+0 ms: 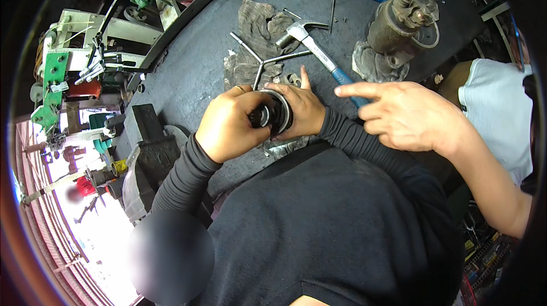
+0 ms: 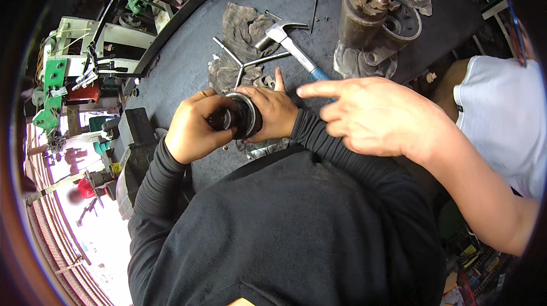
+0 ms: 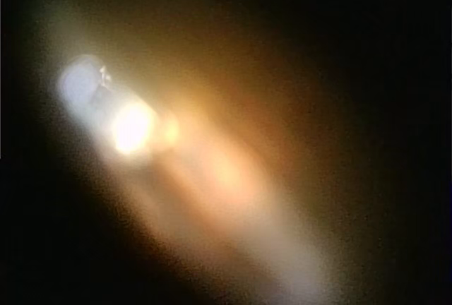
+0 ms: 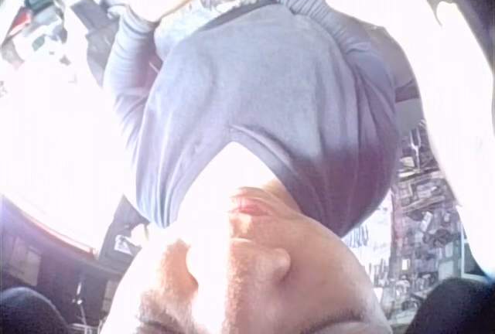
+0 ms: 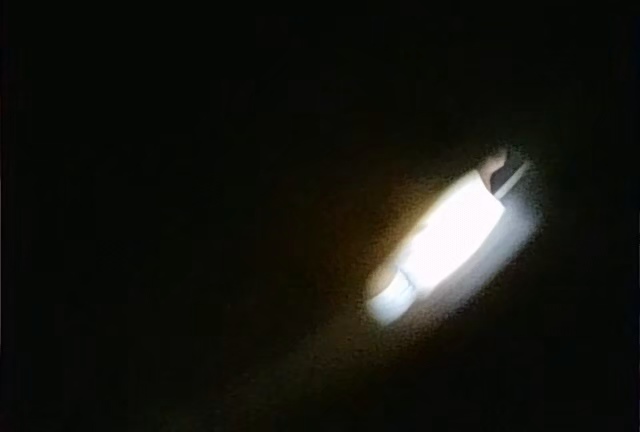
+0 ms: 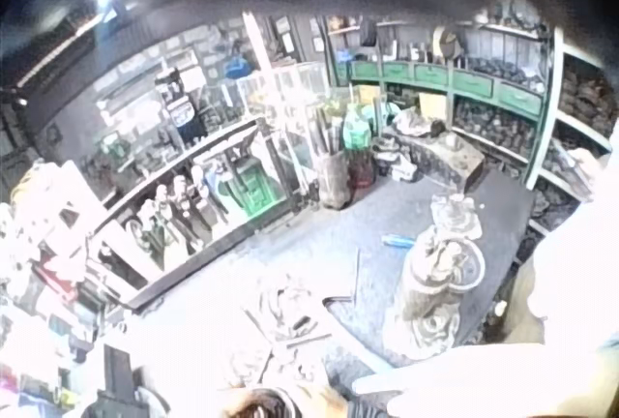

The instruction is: The person disassembles a cylindrical mechanical component on a workbench using a hammer and a T-handle wrench. They remove internal parts, separate the housing, and place the pieces on the table.

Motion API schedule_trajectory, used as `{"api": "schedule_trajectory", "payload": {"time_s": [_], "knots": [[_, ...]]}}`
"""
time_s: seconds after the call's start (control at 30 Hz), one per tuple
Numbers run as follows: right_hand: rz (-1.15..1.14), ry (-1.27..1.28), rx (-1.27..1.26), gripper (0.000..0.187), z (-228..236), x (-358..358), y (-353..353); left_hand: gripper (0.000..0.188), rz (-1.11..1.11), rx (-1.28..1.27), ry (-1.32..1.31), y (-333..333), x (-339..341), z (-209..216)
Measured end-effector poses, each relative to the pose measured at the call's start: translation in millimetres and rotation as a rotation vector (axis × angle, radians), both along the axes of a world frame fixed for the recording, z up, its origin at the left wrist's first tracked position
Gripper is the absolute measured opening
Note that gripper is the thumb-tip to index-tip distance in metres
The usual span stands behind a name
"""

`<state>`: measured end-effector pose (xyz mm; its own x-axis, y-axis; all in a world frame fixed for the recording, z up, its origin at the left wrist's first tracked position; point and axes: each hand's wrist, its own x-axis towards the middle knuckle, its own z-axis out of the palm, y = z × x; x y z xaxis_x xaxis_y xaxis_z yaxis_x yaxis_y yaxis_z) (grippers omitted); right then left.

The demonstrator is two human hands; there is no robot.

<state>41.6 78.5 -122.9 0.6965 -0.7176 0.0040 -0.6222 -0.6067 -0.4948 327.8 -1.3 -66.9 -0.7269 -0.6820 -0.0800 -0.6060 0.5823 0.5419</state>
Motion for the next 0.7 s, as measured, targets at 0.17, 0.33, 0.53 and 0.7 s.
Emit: {"api": "schedule_trajectory", "payload": {"time_s": [0.17,0.33,0.53,0.7], "knots": [[0.135,0.113,-0.141,0.04,21.6,-1.2,-6.2,0.034,0.166,-0.038,0.1,3.6,16.3,-1.2],[0.219,0.028,-0.476,0.035,37.6,31.7,-19.0,0.031,0.338,0.05,0.163,7.5,21.3,14.9],[0.325,0.305,-0.152,0.029,9.3,38.9,-33.5,0.031,0.396,0.061,0.26,14.4,25.3,21.0],[0.253,0.297,-0.1,0.032,10.1,33.8,-45.5,0.031,0.554,0.194,0.52,24.6,66.7,-12.9]]}}
